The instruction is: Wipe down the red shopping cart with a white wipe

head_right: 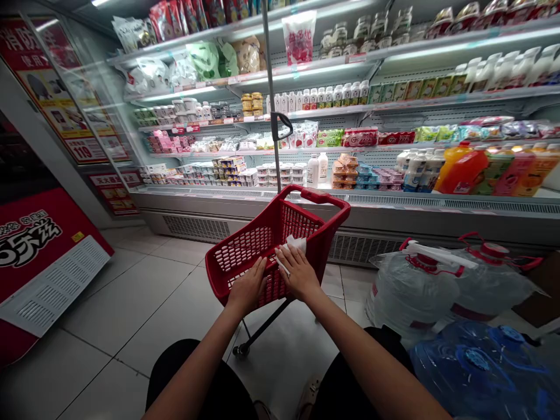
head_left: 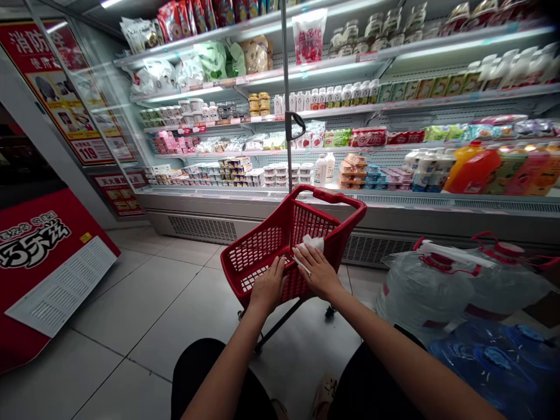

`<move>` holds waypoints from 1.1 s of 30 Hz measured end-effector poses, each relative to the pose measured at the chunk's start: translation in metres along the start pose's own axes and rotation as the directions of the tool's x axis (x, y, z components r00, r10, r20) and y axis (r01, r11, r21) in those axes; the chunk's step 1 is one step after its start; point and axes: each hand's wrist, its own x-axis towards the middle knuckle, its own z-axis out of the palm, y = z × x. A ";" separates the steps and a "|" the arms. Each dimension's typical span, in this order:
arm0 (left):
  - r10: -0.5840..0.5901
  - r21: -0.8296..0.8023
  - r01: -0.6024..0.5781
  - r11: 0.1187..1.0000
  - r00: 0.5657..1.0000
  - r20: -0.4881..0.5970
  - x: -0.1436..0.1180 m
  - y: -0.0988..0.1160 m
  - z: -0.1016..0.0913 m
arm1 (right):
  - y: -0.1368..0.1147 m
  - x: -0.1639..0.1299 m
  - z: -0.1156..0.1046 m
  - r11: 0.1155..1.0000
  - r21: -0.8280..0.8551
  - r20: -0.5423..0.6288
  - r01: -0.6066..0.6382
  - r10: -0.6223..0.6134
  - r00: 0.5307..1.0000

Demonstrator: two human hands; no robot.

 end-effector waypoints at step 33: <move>0.008 -0.085 0.001 0.996 0.995 0.103 -0.011 0.029 0.003 | 0.077 -0.013 -0.012 0.990 -0.017 0.119 -0.138 0.139 0.983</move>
